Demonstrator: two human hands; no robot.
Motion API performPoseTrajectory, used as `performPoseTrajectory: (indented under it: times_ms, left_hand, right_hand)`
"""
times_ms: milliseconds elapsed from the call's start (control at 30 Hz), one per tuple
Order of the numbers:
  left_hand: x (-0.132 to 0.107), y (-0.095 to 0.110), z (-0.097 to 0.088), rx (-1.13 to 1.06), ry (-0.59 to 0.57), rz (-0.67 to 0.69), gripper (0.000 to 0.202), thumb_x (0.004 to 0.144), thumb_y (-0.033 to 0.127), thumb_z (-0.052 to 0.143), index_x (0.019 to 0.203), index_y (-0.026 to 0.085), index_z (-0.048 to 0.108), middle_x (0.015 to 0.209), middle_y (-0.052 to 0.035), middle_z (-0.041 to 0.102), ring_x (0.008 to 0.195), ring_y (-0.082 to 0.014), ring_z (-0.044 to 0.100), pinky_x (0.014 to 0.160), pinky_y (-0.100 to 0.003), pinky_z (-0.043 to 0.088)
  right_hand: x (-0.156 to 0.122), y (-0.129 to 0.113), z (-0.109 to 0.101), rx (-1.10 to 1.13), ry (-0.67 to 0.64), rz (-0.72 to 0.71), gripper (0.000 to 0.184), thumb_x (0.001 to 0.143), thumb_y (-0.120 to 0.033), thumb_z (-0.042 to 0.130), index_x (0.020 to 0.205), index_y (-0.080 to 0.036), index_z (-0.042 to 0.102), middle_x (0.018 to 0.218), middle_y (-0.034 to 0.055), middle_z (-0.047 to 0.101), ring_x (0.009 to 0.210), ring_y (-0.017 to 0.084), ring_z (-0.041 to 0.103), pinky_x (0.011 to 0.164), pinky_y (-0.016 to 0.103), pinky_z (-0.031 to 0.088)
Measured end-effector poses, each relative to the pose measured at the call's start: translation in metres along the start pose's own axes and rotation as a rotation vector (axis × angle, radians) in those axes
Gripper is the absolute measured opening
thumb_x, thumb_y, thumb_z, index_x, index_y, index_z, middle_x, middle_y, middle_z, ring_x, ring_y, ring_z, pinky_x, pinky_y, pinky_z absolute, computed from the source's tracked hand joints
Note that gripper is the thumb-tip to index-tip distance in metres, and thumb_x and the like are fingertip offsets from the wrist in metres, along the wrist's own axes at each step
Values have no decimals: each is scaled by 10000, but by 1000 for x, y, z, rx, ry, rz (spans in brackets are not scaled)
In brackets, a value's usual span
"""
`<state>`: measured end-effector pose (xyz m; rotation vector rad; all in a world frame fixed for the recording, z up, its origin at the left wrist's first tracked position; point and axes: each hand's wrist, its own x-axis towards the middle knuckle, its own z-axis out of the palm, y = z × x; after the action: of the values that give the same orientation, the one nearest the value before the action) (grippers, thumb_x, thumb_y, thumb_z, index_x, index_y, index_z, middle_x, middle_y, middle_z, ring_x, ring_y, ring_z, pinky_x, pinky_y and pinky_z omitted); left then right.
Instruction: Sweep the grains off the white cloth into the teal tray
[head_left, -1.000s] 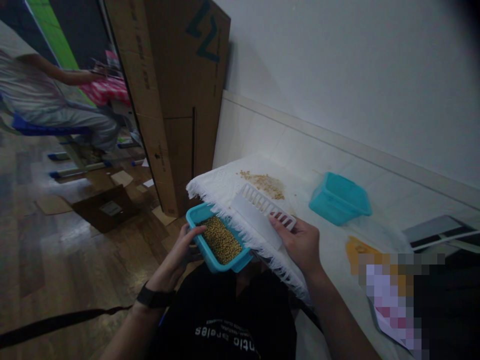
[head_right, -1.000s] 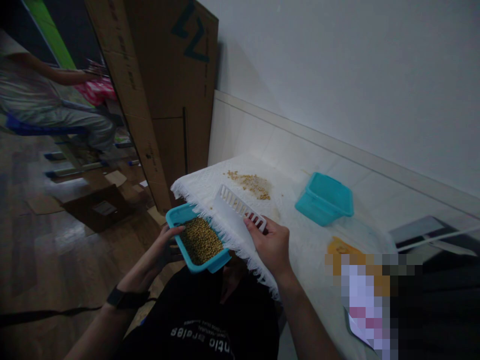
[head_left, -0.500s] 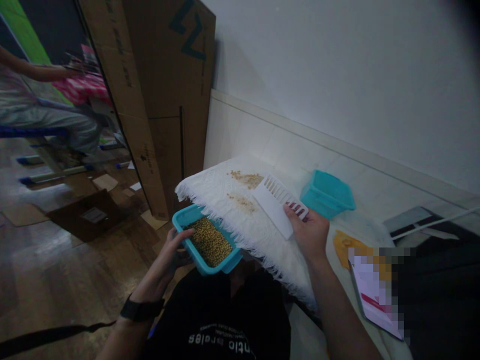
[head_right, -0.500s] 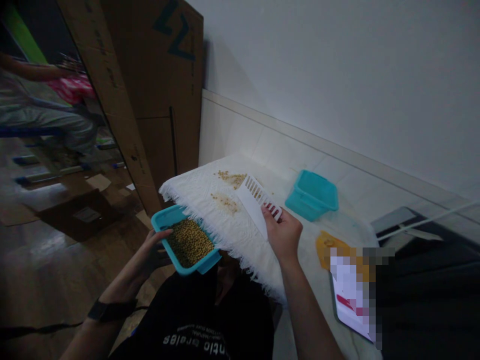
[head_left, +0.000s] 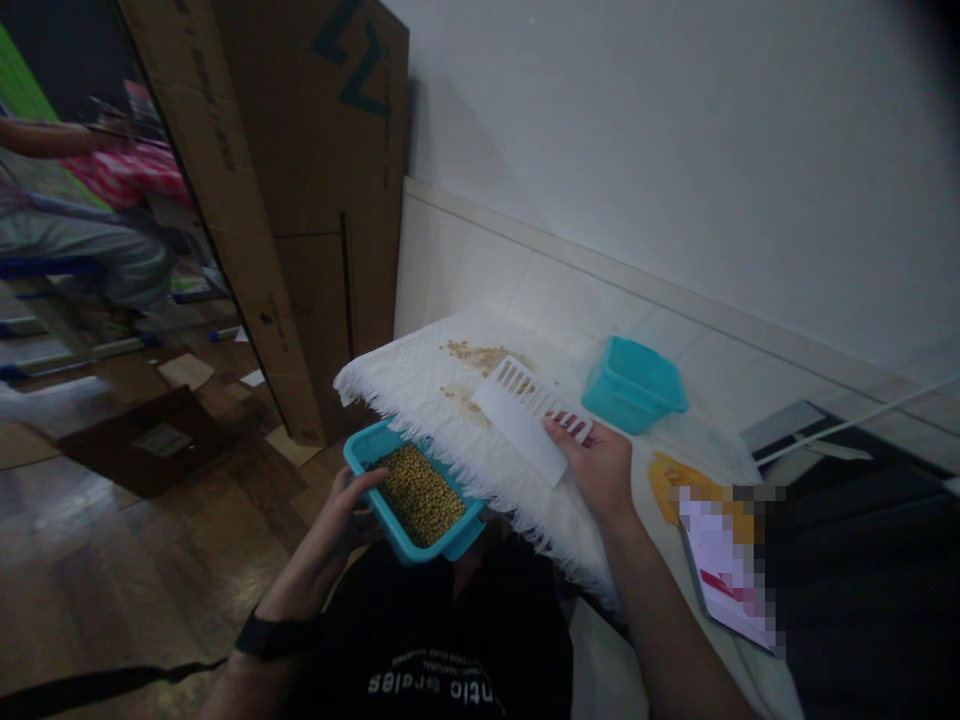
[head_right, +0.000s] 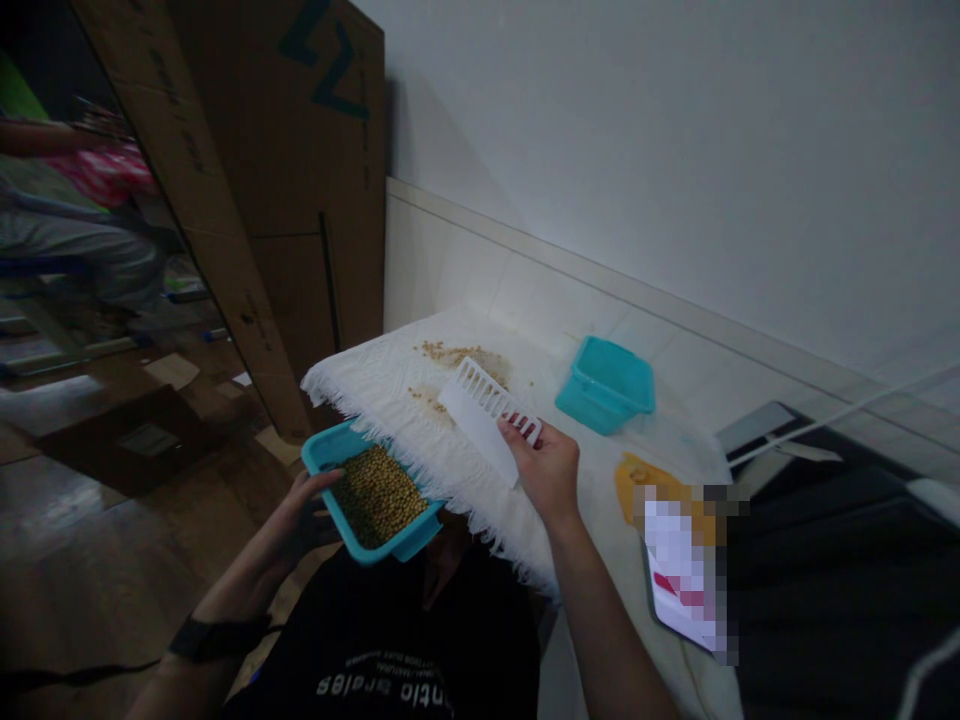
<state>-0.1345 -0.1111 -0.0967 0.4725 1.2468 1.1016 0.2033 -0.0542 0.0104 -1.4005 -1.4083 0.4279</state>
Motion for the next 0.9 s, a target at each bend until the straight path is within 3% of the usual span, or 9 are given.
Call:
performPoseTrajectory:
  times_ms: [433, 633, 900]
  left_hand:
    - [-5, 4, 7, 37, 25, -6, 791, 816, 591, 890, 1468, 333, 524, 1049, -55, 690, 802, -266, 753, 752, -440, 666]
    - [-6, 5, 6, 22, 13, 1, 813, 773, 605, 916, 1425, 332, 513, 1053, -38, 655, 819, -269, 740, 758, -447, 666]
    - [-5, 4, 6, 22, 28, -2, 834, 775, 598, 919, 1458, 335, 519, 1080, -61, 689, 802, -277, 752, 778, -474, 665]
  right_hand:
    - [-1, -6, -3, 33, -59, -2, 409, 820, -578, 899, 930, -185, 918, 890, 101, 884, 760, 299, 816, 621, 361, 632]
    - [-4, -11, 3, 28, -60, -19, 383, 826, -557, 890, 887, -179, 912, 810, 86, 865, 684, 272, 781, 544, 323, 579]
    - [-6, -13, 12, 77, -51, -3, 405, 811, -570, 900, 924, -182, 918, 855, 97, 875, 718, 278, 789, 600, 346, 602]
